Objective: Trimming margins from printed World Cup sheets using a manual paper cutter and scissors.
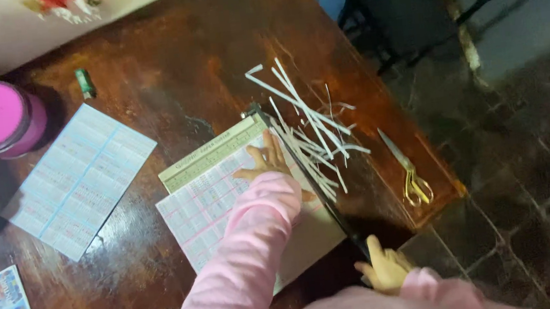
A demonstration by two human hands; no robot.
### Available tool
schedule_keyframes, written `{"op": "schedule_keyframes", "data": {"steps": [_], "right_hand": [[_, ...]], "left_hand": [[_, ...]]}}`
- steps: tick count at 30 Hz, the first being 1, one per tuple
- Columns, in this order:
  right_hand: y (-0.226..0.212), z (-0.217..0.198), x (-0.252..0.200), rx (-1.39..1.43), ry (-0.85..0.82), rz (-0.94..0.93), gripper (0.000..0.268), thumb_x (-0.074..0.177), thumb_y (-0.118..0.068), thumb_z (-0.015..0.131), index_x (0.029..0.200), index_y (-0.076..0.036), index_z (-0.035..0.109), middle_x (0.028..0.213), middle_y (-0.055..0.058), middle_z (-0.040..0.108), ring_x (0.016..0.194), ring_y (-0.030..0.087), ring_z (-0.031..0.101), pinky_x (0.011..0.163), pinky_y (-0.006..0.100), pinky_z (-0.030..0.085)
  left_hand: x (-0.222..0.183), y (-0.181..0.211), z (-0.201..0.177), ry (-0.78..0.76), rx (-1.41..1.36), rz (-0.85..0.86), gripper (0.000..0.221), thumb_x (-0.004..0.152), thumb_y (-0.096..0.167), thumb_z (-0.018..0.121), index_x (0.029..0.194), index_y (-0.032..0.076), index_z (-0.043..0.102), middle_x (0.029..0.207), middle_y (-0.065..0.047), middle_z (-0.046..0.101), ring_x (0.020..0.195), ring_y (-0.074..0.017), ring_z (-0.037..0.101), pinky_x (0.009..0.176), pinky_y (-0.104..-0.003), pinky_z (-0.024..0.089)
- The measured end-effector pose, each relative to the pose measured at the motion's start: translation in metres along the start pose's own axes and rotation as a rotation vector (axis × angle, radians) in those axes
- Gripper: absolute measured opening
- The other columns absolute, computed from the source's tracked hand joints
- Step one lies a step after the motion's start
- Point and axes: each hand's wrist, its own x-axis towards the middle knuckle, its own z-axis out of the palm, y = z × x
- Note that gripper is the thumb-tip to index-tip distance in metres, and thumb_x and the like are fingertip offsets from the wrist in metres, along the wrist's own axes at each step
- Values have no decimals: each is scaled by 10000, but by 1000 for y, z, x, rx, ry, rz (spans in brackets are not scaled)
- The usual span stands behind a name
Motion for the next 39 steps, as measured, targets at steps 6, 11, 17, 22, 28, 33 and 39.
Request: {"op": "schedule_keyframes", "data": {"steps": [6,11,17,22,28,33,39], "right_hand": [[-11,-11,-8,76,-55,5,548,891,-426,668,1131,-41,361,721,295,690,721,537,655,699,635,491],[-5,-6,2,3,-86,14,567,914,-448,659,1141,-31,349,725,294,682,720,536,654,689,635,490],[-19,-26,-16,47,-78,-9,545,912,-431,658,1140,-42,352,694,298,677,688,535,655,669,637,493],[-7,-35,-55,46,-51,-74,600,893,-358,660,1278,-60,310,780,245,693,664,463,689,634,589,527],[-52,-174,-132,20,-5,-257,769,896,-229,627,1544,-81,240,936,153,723,618,318,745,571,476,592],[-203,-322,-111,-59,816,-638,413,915,-223,699,1279,-78,566,977,152,775,585,346,707,533,492,547],[-280,-399,23,83,1164,-954,520,1033,-241,810,1395,-131,453,990,147,727,880,376,726,696,473,540]], "left_hand": [[46,1,35,120,83,-18,1131,900,214,788,1663,158,-46,1712,-53,-236,1515,-453,82,956,-793,416],[50,3,29,101,70,-40,1344,745,428,896,1653,135,-50,1705,-69,-230,1505,-488,75,941,-795,412],[44,-2,29,40,39,-9,1624,540,771,896,1656,101,-78,1707,-140,-222,1523,-501,47,1003,-813,370],[80,1,55,136,666,20,1427,638,747,845,1617,120,18,1724,-213,-178,1566,-478,-53,1063,-788,289],[-1,-28,26,49,-20,34,1444,678,684,865,1633,143,-74,1707,-89,-235,1580,-393,-39,1174,-719,245],[17,-132,140,1245,-356,145,920,633,514,925,1388,185,516,1500,-134,478,1420,-360,449,1179,-520,348],[17,-210,248,793,-1182,-275,1242,631,137,988,1602,88,215,1338,-282,599,1201,-358,607,992,-427,518]]}}
